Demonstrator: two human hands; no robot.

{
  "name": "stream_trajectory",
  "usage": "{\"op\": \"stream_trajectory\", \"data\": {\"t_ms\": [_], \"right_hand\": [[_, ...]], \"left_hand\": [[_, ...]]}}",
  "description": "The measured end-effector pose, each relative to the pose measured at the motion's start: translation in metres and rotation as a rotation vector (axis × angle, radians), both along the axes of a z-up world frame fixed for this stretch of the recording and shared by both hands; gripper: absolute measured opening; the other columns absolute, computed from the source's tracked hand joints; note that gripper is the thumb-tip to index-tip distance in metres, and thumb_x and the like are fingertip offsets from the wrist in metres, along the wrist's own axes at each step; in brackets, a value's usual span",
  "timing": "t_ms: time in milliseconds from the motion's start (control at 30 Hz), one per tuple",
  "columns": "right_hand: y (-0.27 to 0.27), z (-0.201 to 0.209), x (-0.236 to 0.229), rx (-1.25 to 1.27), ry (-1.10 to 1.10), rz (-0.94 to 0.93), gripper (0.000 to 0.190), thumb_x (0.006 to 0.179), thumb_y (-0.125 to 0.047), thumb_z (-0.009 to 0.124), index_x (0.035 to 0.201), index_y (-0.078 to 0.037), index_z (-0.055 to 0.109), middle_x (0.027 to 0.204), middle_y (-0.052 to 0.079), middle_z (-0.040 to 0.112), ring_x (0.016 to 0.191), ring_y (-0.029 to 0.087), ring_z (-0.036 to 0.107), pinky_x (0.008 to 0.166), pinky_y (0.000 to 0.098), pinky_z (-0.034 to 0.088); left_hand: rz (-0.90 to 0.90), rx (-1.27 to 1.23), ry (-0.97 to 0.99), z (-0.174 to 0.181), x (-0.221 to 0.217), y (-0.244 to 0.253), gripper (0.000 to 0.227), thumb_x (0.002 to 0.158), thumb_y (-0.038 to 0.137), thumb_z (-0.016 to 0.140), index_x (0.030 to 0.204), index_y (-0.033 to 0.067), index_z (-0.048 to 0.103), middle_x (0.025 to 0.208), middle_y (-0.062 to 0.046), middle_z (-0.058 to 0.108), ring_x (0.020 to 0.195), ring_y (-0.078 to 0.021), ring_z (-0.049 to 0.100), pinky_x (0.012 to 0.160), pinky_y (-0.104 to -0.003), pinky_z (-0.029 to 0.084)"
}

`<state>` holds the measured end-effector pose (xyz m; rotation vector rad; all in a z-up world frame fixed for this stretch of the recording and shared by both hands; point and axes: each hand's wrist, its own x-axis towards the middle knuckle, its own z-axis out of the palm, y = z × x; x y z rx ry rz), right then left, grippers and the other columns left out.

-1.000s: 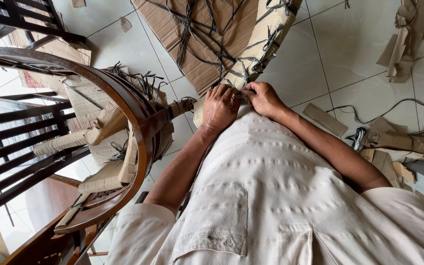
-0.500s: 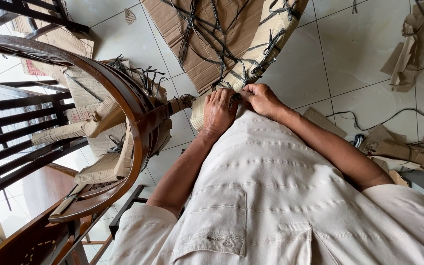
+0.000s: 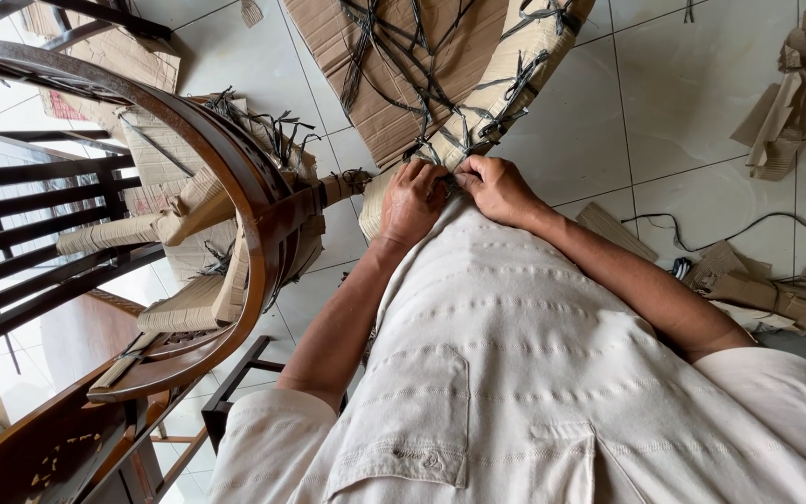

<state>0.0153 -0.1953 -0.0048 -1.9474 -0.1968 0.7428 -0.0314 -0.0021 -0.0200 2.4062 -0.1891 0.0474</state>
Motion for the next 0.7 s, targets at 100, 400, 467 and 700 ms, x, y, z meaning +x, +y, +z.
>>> {"op": "stream_trajectory", "data": {"t_ms": [100, 400, 467, 700], "right_hand": [[0.003, -0.010, 0.001, -0.013, -0.232, 0.064, 0.008, 0.101, -0.010, 0.067, 0.098, -0.005, 0.073, 0.084, 0.019, 0.070, 0.089, 0.041, 0.071, 0.076, 0.0475, 0.057], [0.008, 0.000, 0.004, 0.011, -0.017, 0.098, 0.014, 0.103, -0.017, 0.064, 0.105, -0.009, 0.076, 0.086, 0.016, 0.073, 0.092, 0.038, 0.072, 0.080, 0.0475, 0.057], [0.009, -0.001, 0.002, 0.015, 0.017, 0.062, 0.014, 0.104, -0.017, 0.063, 0.102, -0.008, 0.075, 0.084, 0.015, 0.073, 0.089, 0.034, 0.072, 0.079, 0.0465, 0.056], [0.009, -0.024, 0.001, 0.063, 0.134, -0.049, 0.016, 0.103, -0.016, 0.063, 0.096, -0.005, 0.073, 0.069, 0.008, 0.067, 0.058, 0.017, 0.062, 0.057, 0.0301, 0.052]], "left_hand": [[-0.002, 0.013, -0.015, -0.013, 0.001, -0.001, 0.016, 0.085, 0.014, 0.071, 0.098, 0.0192, 0.064, 0.087, -0.005, 0.058, 0.085, -0.0318, 0.065, 0.072, -0.042, 0.053], [0.175, -0.124, 0.001, -0.005, -0.007, -0.008, 0.016, 0.088, 0.010, 0.068, 0.094, 0.0188, 0.056, 0.082, -0.007, 0.058, 0.080, -0.0344, 0.065, 0.070, -0.044, 0.052], [0.194, -0.124, 0.000, -0.005, -0.012, -0.010, 0.016, 0.087, 0.011, 0.069, 0.094, 0.0203, 0.057, 0.082, -0.004, 0.058, 0.079, -0.0317, 0.065, 0.070, -0.042, 0.052], [0.162, 0.049, -0.142, 0.015, -0.019, -0.014, 0.023, 0.082, 0.020, 0.078, 0.100, 0.0215, 0.063, 0.089, 0.000, 0.063, 0.083, -0.0237, 0.067, 0.080, -0.035, 0.051]]}}
